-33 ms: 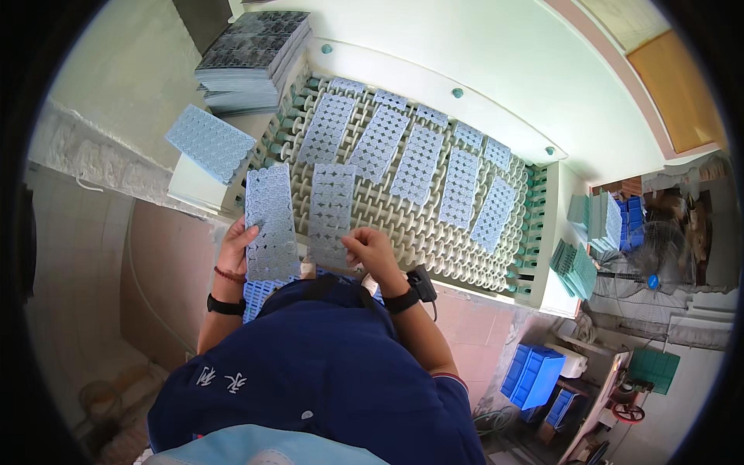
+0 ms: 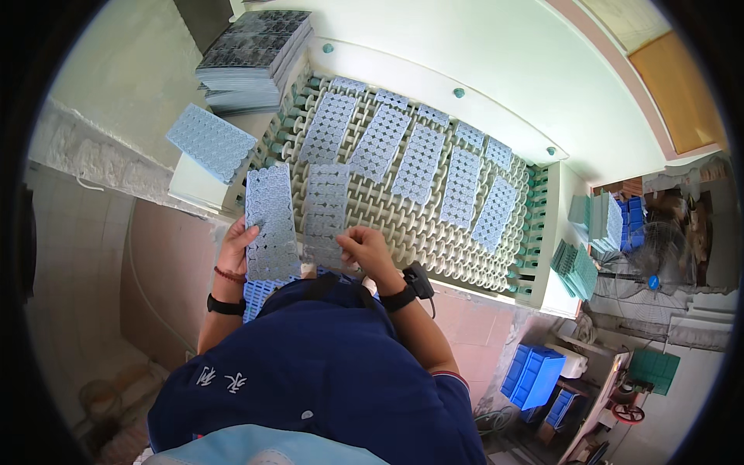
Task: Loading plastic trays containing small electronic or industrial components into a processing machine.
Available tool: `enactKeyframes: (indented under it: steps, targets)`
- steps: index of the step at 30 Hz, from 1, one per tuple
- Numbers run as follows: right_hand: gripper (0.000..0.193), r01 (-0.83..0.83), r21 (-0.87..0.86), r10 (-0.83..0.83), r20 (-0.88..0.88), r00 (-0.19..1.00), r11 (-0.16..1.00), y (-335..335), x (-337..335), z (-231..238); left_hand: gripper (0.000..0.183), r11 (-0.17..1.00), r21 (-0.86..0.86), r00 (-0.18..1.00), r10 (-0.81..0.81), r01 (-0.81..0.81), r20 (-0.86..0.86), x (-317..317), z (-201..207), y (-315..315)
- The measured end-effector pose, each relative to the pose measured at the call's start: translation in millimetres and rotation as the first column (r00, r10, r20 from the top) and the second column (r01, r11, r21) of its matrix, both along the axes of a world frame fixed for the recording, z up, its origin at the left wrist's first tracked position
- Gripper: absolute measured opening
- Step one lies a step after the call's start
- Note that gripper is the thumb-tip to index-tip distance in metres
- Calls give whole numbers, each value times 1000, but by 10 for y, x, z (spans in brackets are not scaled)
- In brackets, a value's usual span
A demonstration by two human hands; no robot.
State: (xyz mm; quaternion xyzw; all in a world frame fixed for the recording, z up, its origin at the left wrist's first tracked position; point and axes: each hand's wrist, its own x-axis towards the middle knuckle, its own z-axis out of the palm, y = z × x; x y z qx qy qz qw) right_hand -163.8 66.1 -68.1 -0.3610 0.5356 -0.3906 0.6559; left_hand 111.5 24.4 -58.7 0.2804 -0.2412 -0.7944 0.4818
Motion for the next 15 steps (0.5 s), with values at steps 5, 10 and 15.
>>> enactKeyframes:
  steps: [5,10,15]
  targets:
    - [17,-93,50,93,9,996,994,-191,387,-44,39,1000,5,997,-1,1,75,34,12,34]
    - [20,-127,13,126,-215,968,992,-262,422,127,39,1000,3,995,24,-24,95,-29,49,5]
    - [21,-149,-43,148,-30,989,988,-237,502,246,32,1000,24,988,-22,18,155,-157,-19,-20]
